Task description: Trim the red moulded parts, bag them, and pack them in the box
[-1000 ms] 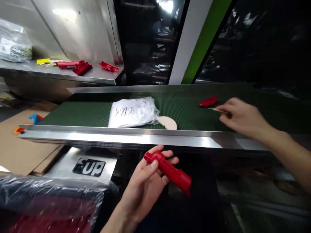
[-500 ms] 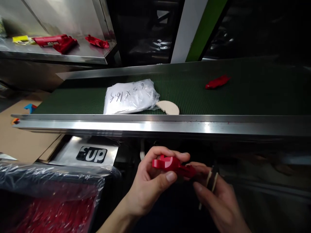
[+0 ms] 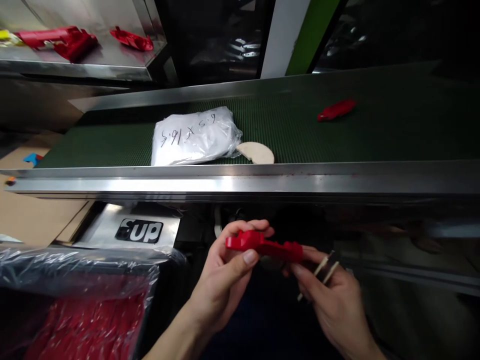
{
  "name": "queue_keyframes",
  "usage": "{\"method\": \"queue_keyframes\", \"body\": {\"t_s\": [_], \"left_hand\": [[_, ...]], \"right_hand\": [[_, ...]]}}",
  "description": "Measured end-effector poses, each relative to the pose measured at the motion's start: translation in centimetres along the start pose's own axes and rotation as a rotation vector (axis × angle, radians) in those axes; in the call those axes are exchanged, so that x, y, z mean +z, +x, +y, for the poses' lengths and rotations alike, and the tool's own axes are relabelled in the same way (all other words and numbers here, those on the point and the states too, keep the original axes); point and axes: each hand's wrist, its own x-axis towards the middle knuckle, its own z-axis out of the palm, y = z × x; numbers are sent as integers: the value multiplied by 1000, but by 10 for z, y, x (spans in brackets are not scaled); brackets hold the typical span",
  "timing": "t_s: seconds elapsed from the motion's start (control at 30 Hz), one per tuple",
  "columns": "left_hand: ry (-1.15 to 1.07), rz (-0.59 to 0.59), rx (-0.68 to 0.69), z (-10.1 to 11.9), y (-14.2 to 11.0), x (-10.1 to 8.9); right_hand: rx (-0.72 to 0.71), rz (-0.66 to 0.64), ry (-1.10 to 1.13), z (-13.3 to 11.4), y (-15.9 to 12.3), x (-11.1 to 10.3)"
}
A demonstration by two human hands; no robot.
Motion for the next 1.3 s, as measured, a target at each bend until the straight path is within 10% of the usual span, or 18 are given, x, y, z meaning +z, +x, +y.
{"method": "queue_keyframes", "body": {"t_s": [0.23,0.53,1.3], "left_hand": [[-109,27,-52,3,-1,-17],[-2,34,-48,2,-1,-24],[72,144,-233,-2,-9,-24]], "right_hand": [[-369,47,-178,-16,1,-1],[-443,47,-194,-25,6,0],[158,24,342,-37,21,-1]]}}
